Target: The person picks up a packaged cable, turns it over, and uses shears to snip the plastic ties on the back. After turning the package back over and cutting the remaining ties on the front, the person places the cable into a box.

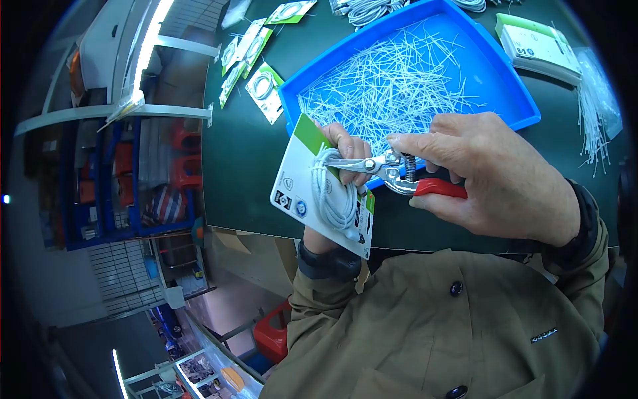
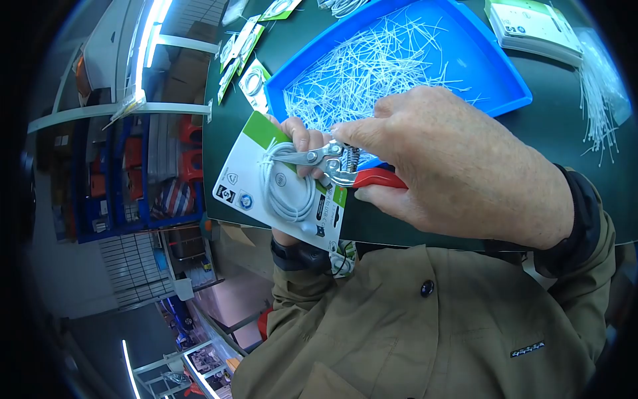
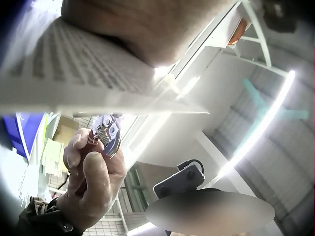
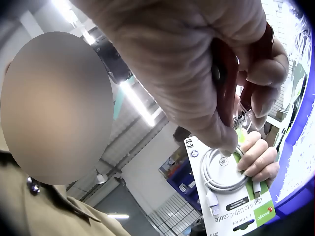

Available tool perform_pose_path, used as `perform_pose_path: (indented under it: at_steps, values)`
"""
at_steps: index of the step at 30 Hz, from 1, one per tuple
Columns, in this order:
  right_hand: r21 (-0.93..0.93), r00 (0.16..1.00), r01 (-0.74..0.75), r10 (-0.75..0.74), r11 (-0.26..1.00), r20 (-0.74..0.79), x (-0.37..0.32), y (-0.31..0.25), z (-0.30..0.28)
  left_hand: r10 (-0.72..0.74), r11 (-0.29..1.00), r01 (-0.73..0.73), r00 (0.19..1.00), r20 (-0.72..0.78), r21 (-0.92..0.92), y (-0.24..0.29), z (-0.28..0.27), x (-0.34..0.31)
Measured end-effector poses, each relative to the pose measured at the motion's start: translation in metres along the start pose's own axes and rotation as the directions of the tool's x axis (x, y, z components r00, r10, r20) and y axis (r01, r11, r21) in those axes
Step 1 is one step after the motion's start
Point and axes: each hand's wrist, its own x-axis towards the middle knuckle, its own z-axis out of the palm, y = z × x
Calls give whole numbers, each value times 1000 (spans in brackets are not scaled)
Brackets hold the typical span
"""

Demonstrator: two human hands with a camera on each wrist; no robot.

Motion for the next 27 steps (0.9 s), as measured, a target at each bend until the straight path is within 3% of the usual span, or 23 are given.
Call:
perform_pose_path:
  at_steps: [6,8,12,14,15,16,18,19,21,23,24,27]
  values:
    - [23,999,-10,9,1000,51,0,6,-10,-25,998,29,998,59,-57,-11,-8,2]
    - [6,999,29,-29,1000,-27,0,11,-13,-67,994,67,998,1,-92,-10,3,-1]
    - [59,969,-1,16,998,-248,8,18,-14,-111,936,194,955,275,-295,-28,-16,10]
    - [145,955,-63,102,987,-280,11,20,-10,-240,915,294,947,212,-276,-26,4,11]
    - [222,956,-94,151,970,-252,13,24,-7,-306,898,348,934,184,-271,-29,13,9]
    - [298,954,-128,199,946,-223,14,27,-3,-202,920,280,938,281,-273,-38,14,7]
    - [467,951,-229,298,854,-77,13,29,6,-157,958,216,946,283,-189,-47,27,-1]
    - [464,950,-248,307,851,-54,13,28,6,-133,974,178,950,281,-143,-48,35,-6]
    - [454,946,-285,324,844,-9,14,24,6,-228,967,240,964,134,-81,-44,51,-9]
    - [362,959,-251,282,898,-34,14,29,9,-332,943,332,943,0,12,-42,53,-7]
    - [336,962,-185,239,924,-128,16,32,15,-346,938,347,938,-36,21,-42,53,-8]
    - [557,961,-224,276,800,-10,15,30,11,-304,951,306,952,45,-39,-49,47,-8]
